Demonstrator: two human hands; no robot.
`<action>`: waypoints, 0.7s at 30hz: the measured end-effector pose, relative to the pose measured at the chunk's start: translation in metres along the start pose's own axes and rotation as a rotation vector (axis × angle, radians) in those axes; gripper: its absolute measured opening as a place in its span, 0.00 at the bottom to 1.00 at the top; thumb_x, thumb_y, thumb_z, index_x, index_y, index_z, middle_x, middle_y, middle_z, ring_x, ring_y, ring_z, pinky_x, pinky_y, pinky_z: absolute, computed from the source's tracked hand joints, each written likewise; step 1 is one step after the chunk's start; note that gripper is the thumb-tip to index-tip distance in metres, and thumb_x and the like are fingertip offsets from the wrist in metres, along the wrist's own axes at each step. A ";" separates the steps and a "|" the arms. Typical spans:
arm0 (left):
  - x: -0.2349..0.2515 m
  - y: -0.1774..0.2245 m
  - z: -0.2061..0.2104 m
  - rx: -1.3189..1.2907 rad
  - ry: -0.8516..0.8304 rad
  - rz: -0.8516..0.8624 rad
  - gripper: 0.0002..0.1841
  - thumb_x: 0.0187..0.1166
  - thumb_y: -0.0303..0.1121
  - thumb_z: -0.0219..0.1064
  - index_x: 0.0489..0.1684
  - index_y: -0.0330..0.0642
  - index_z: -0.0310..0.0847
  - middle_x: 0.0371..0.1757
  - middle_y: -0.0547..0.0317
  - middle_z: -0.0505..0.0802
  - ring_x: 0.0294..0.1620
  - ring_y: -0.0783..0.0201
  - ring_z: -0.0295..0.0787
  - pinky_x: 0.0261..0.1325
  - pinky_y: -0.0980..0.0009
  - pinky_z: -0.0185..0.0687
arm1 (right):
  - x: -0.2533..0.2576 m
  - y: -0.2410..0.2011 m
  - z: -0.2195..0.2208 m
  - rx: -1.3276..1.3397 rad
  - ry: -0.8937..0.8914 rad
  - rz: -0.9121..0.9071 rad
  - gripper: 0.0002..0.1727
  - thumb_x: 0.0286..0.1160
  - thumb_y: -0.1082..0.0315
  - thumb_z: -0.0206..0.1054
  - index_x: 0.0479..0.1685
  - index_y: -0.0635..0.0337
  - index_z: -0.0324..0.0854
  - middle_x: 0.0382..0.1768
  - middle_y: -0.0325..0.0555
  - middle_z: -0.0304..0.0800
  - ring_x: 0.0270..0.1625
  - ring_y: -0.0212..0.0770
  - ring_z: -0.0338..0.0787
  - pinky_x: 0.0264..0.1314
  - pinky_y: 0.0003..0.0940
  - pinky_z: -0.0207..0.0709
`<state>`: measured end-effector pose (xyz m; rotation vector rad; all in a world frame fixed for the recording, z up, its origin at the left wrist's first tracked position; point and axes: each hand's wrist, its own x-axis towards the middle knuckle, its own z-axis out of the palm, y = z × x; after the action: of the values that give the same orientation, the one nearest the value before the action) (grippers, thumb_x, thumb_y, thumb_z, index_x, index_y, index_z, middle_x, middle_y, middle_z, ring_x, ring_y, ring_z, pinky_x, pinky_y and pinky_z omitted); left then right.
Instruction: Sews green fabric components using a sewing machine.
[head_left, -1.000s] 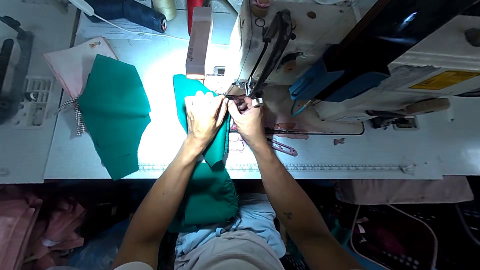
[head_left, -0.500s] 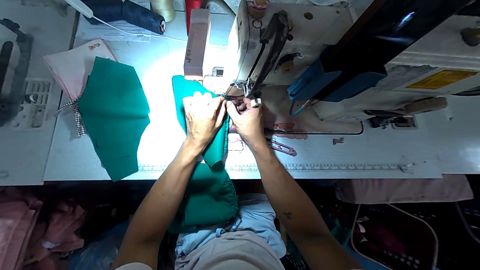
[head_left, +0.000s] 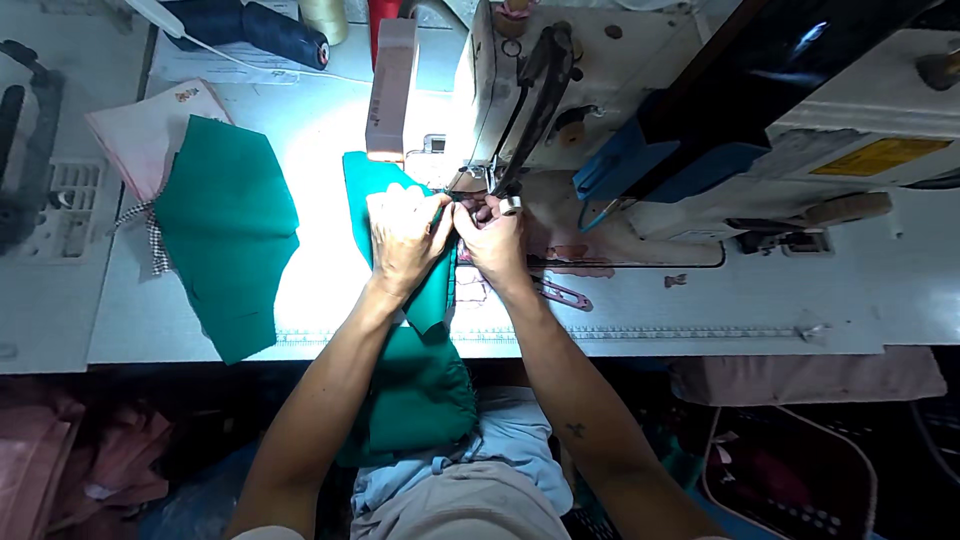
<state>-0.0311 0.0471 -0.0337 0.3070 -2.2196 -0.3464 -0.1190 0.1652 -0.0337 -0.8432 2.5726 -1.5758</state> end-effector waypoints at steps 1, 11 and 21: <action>0.000 0.000 0.000 0.001 0.001 0.000 0.09 0.78 0.40 0.72 0.41 0.48 0.96 0.23 0.58 0.84 0.33 0.55 0.78 0.47 0.56 0.65 | 0.000 0.000 0.000 0.001 -0.004 0.005 0.18 0.71 0.54 0.75 0.46 0.61 0.89 0.39 0.44 0.91 0.41 0.35 0.89 0.50 0.39 0.82; 0.000 0.000 0.000 0.017 -0.007 -0.019 0.10 0.80 0.40 0.70 0.42 0.49 0.96 0.24 0.58 0.83 0.34 0.55 0.78 0.48 0.56 0.65 | 0.000 0.002 0.001 -0.017 0.005 -0.007 0.18 0.70 0.53 0.75 0.45 0.59 0.90 0.41 0.45 0.93 0.46 0.38 0.90 0.54 0.42 0.82; 0.000 0.000 0.001 0.042 0.004 -0.018 0.09 0.80 0.40 0.71 0.42 0.50 0.96 0.24 0.58 0.83 0.34 0.55 0.78 0.49 0.55 0.64 | 0.000 0.002 0.001 -0.025 0.000 0.011 0.19 0.70 0.52 0.75 0.47 0.59 0.90 0.42 0.45 0.93 0.47 0.40 0.90 0.54 0.44 0.83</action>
<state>-0.0317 0.0467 -0.0343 0.3510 -2.2233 -0.3086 -0.1198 0.1648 -0.0356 -0.8300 2.5972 -1.5440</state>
